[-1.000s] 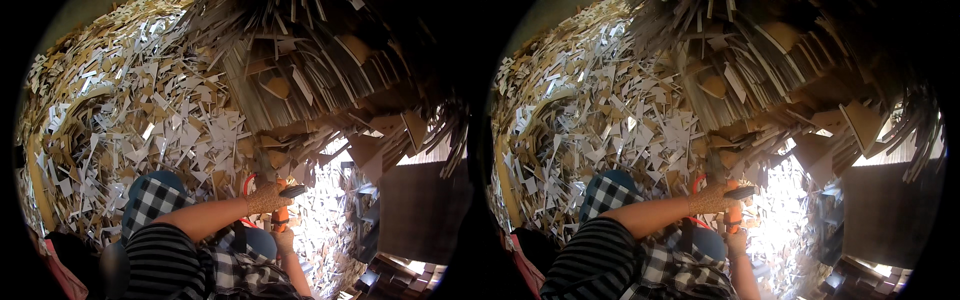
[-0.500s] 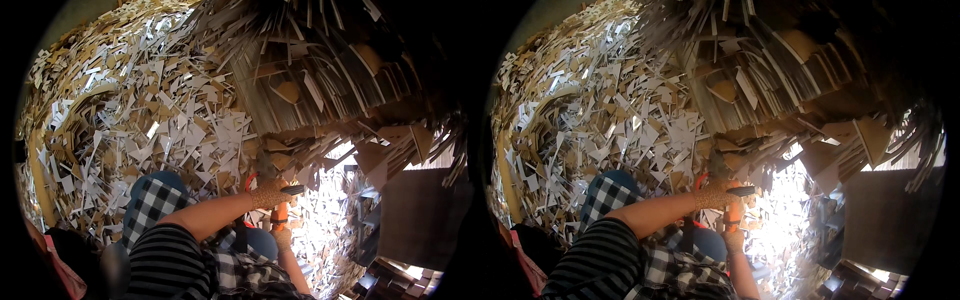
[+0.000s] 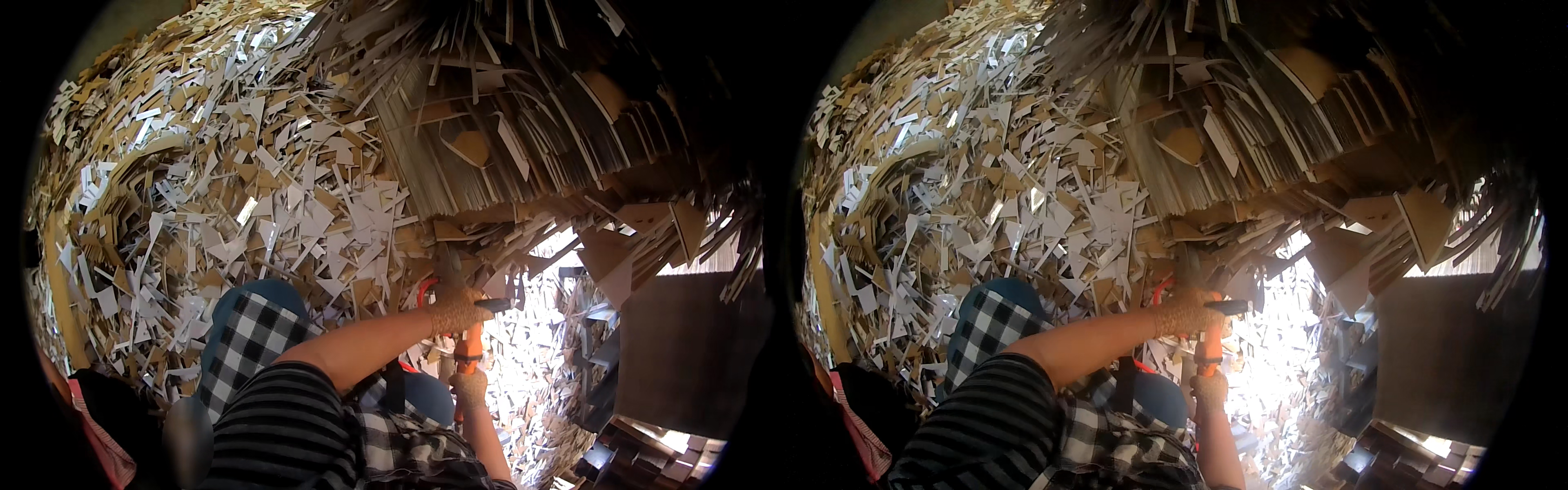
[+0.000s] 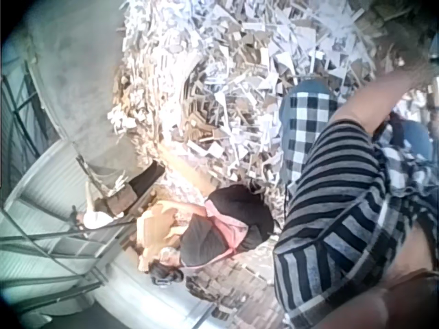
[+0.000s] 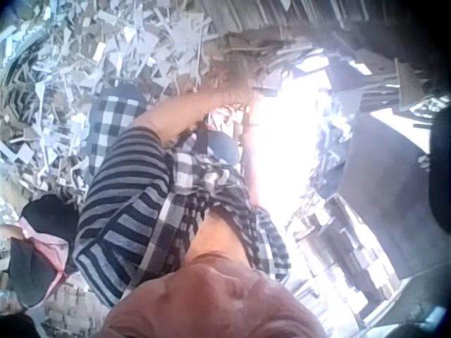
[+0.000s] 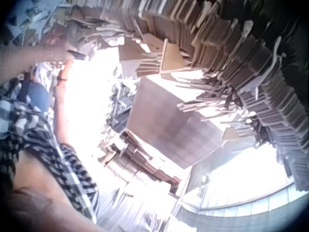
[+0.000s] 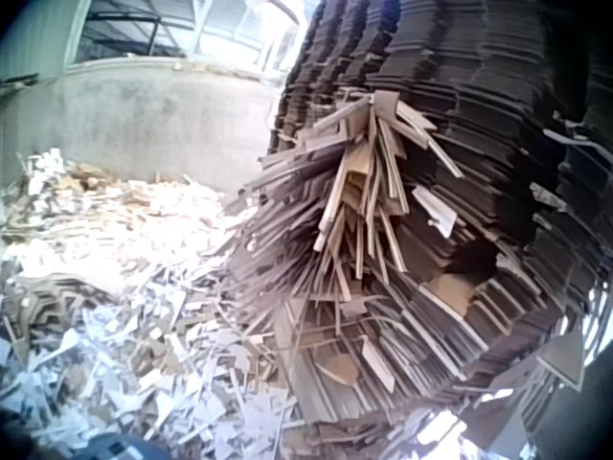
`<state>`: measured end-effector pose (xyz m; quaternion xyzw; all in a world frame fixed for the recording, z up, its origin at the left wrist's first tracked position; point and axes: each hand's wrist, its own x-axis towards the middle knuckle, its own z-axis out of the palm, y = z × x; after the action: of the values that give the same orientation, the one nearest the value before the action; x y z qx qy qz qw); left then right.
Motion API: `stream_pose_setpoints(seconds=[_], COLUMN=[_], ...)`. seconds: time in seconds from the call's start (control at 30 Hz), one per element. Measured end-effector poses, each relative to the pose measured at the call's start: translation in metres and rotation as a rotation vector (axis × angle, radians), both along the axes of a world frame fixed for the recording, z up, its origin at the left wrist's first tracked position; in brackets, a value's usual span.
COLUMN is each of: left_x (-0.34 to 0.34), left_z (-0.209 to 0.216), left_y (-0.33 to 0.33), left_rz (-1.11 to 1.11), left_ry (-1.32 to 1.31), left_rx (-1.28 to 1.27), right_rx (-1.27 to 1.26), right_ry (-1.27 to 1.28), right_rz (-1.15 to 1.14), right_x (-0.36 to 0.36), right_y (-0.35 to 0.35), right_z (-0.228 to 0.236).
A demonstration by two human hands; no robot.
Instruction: The person uses a handheld power saw to cut through a large, stacked pile of cardboard sheets. The person holds the saw with both hands and repeatedly cuts into the stack, creating a large amount of cardboard debris on the floor.
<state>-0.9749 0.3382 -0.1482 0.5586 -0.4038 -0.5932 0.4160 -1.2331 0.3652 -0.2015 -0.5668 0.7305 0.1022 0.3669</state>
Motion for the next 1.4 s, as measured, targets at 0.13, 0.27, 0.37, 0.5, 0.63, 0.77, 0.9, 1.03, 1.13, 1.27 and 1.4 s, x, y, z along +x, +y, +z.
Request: stream_pose_setpoints(seconds=[0.13, 0.27, 0.37, 0.5, 0.63, 0.77, 0.9, 1.03, 1.13, 1.27, 1.4], left_x=[-0.006, 0.000, 0.019, -0.009, -0.020, -0.013, 0.014, 0.006, -0.003, -0.002, 0.003], left_z=[-0.002, -0.048, -0.010, -0.060, -0.030, -0.030, -0.033, -0.033, -0.026, 0.008, -0.039], left_y=[0.012, 0.003, -0.026, -0.010, -0.001, -0.005, -0.013, -0.013, -0.001, 0.009, 0.006], left_rz=[-0.027, 0.125, -0.049, 0.000, -0.003, 0.215, 0.051, 0.044, 0.078, 0.102, 0.185], left_ry=[-0.038, 0.053, -0.061, -0.289, -0.041, -0.353, -0.219, -0.161, 0.007, 0.207, 0.244], left_rx=[-0.008, -0.210, 0.145, -0.097, -0.019, -0.458, -0.061, -0.107, -0.009, -0.027, -0.001], right_rx=[-0.071, -0.043, 0.038, -0.163, -0.044, -0.033, 0.025, -0.067, 0.057, -0.128, -0.293], right_ry=[-0.153, -0.054, -0.076, -0.045, 0.013, 0.050, 0.003, 0.137, 0.066, -0.002, 0.291], right_rz=[-0.099, 0.121, 0.172, 0.387, 0.184, 0.135, 0.095, 0.379, 0.062, 0.094, 0.411], right_x=[0.020, 0.023, 0.035, -0.019, 0.006, 0.030, 0.019, 0.004, 0.017, -0.013, 0.034], right_y=[0.007, -0.014, 0.001, 0.027, 0.023, -0.010, -0.023, -0.002, 0.001, -0.014, -0.054], right_z=[0.031, -0.023, -0.016, -0.064, 0.001, 0.021, -0.019, -0.017, 0.031, 0.038, 0.058])
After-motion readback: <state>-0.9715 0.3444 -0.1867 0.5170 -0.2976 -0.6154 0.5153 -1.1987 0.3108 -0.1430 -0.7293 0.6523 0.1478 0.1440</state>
